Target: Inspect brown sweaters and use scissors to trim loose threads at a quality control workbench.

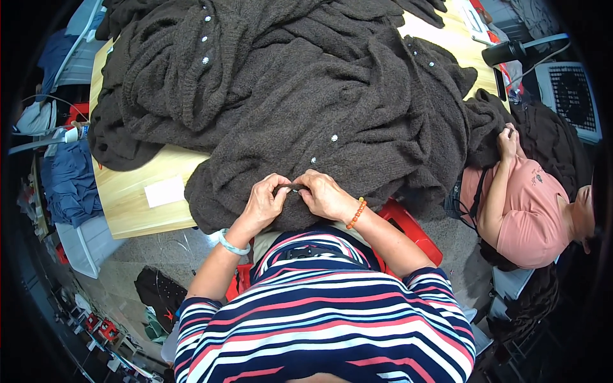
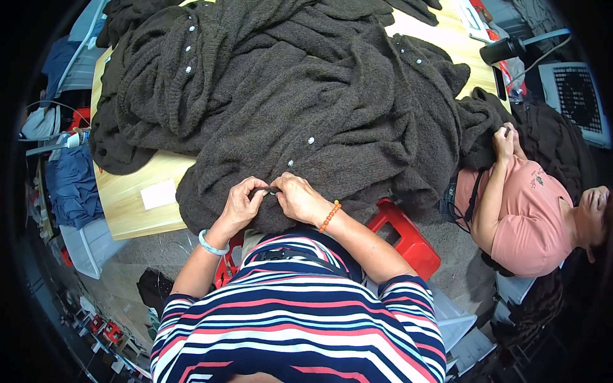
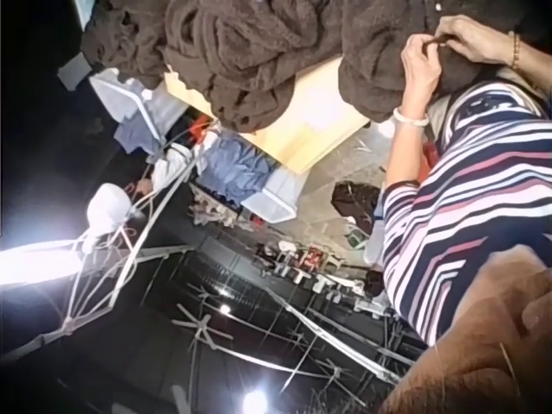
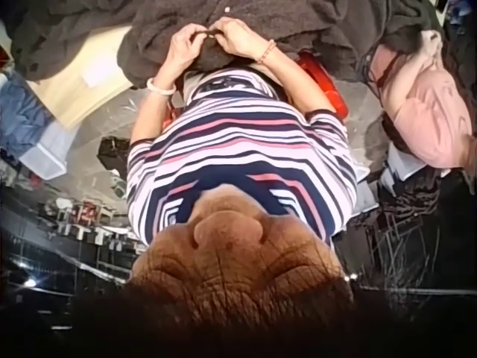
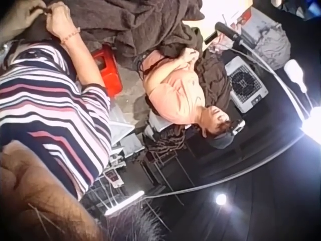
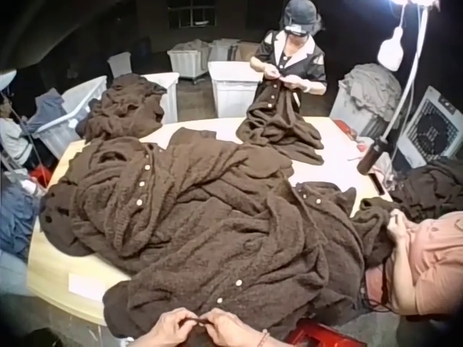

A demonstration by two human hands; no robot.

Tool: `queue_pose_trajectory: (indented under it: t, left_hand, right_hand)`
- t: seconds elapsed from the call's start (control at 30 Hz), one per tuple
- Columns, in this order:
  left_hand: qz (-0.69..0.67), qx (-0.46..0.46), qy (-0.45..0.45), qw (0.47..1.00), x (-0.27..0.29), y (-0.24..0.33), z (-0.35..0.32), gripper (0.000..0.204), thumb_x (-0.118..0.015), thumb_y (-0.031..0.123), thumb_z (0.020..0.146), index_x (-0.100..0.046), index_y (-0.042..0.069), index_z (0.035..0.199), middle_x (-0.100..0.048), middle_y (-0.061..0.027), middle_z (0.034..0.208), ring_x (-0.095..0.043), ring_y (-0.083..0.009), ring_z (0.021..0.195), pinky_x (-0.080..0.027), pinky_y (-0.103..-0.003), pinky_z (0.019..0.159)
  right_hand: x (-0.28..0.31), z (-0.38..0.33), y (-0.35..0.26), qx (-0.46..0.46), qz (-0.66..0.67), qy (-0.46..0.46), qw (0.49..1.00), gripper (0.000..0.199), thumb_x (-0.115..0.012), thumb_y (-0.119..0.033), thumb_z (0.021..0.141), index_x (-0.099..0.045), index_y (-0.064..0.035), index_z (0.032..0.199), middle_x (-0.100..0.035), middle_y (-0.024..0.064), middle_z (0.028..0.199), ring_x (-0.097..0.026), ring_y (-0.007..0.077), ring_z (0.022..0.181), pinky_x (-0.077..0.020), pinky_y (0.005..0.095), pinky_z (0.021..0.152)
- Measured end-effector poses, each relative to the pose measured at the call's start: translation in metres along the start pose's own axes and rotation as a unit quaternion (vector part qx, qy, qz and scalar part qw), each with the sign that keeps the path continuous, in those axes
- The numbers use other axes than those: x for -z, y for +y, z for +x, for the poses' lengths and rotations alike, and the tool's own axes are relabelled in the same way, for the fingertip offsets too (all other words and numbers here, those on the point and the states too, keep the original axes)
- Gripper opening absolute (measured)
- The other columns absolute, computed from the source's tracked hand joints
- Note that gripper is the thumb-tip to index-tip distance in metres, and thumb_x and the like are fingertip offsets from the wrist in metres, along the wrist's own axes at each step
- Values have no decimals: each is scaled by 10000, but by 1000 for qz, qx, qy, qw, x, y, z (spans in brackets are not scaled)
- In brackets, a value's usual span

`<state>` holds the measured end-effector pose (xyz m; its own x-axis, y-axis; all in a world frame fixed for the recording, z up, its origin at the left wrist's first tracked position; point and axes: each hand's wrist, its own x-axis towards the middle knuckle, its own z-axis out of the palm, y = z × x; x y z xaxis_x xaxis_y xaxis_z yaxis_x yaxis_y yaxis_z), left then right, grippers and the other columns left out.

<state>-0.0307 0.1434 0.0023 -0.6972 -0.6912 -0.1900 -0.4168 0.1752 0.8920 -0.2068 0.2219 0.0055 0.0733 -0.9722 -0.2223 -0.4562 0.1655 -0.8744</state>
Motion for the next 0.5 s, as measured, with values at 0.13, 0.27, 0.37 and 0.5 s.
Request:
queue_pose_trajectory:
  t: [0.13, 0.27, 0.37, 0.5]
  left_hand:
    - [2, 4, 23, 1000, -6, -5, -3, 104, -589, -17, 809, -614, -36, 908, -630, -174, 832, -644, -307, 777, -500, -353, 700]
    - [1, -17, 45, 999, -11, -3, -3, 97, -582, -19, 812, -612, -36, 902, -630, -174, 829, -642, -311, 765, -500, -357, 687]
    - [2, -4, 43, 999, -11, -3, -4, 81, -587, -30, 819, -613, -24, 896, -618, -115, 792, -609, -205, 706, -469, -295, 642]
    - [-1, -32, 45, 998, -11, -8, -5, 85, -584, -35, 813, -610, -24, 893, -617, -118, 793, -609, -216, 702, -465, -301, 633]
  right_hand:
    - [-10, -3, 0, -21, -10, 32, 999, 193, -545, 16, 821, -641, 52, 985, -608, 232, 958, -618, 399, 927, -499, 455, 833]
    - [-17, -6, 5, -31, 4, 72, 997, 184, -554, 21, 812, -646, 51, 969, -612, 236, 947, -623, 397, 915, -504, 444, 824]
    - [-17, -6, 8, -40, 18, 80, 996, 169, -562, 27, 804, -654, 45, 944, -619, 230, 915, -628, 390, 890, -512, 434, 804]
    - [-11, -4, 8, -33, 34, 74, 996, 156, -572, 30, 793, -660, 36, 921, -625, 216, 878, -632, 383, 850, -515, 428, 789]
